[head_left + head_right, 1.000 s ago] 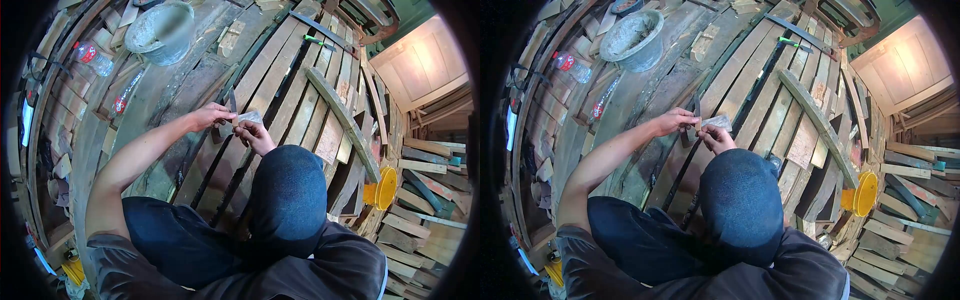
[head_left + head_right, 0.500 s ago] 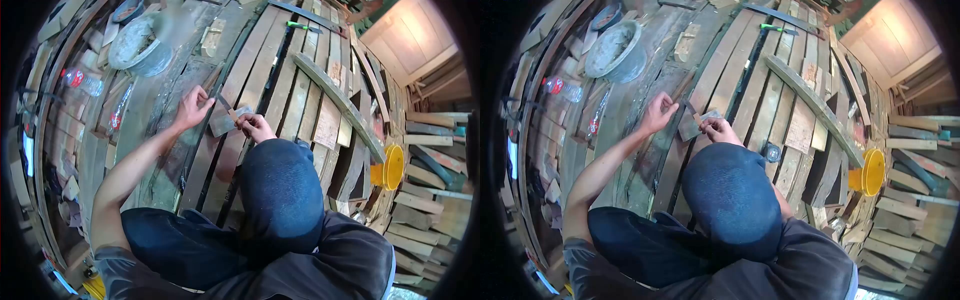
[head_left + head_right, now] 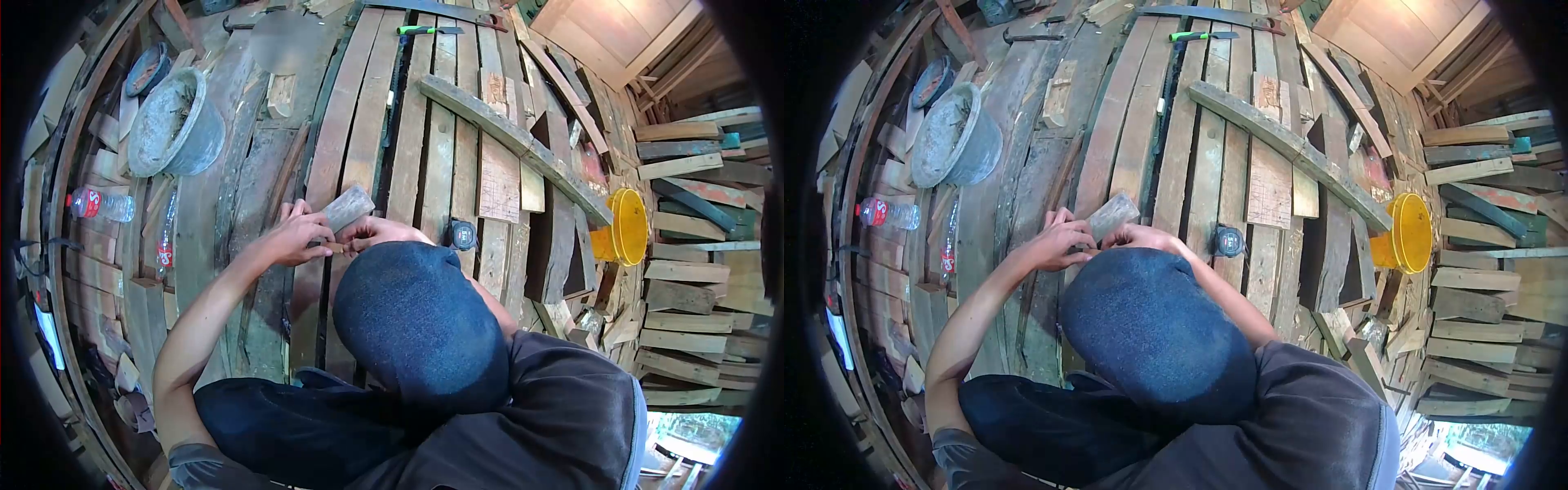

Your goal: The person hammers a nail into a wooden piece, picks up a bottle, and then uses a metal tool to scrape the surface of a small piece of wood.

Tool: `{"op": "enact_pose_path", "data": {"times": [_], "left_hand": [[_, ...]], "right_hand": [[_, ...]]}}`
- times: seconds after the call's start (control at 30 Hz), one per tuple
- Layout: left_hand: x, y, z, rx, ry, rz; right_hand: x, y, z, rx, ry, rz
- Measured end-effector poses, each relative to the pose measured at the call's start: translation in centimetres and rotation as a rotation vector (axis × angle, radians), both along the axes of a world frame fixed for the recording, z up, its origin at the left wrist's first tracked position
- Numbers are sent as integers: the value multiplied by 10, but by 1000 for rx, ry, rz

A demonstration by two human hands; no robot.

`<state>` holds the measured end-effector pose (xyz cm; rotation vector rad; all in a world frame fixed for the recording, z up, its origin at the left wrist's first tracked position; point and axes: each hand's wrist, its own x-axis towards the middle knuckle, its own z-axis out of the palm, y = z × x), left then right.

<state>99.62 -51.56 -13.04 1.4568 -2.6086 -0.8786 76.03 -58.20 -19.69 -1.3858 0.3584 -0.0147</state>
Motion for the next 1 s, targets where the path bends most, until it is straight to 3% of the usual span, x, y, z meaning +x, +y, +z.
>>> {"op": "enact_pose_path", "data": {"times": [0.1, 0.2, 0.3, 0.4, 0.47, 0.9, 1.0], "left_hand": [[1, -2, 2, 31, 4, 36], [5, -5, 1, 52, 39, 127], [15, -6, -12, -61, 170, 264], [25, -10, -30, -158, 280, 392], [28, -11, -27, -198, 252, 428], [28, -6, -33, -258, 274, 470], [25, -4, -33, -309, 259, 443]], "right_hand": [[3, -4, -3, -34, 37, 53], [-3, 5, 40, -195, 194, -154], [-6, -1, 15, -226, 214, -316], [-13, -7, 29, -234, 261, -400], [-16, -14, 13, -180, 203, -433], [-12, -22, 8, -201, 226, -369], [-10, -18, 11, -316, 173, -404]]}}
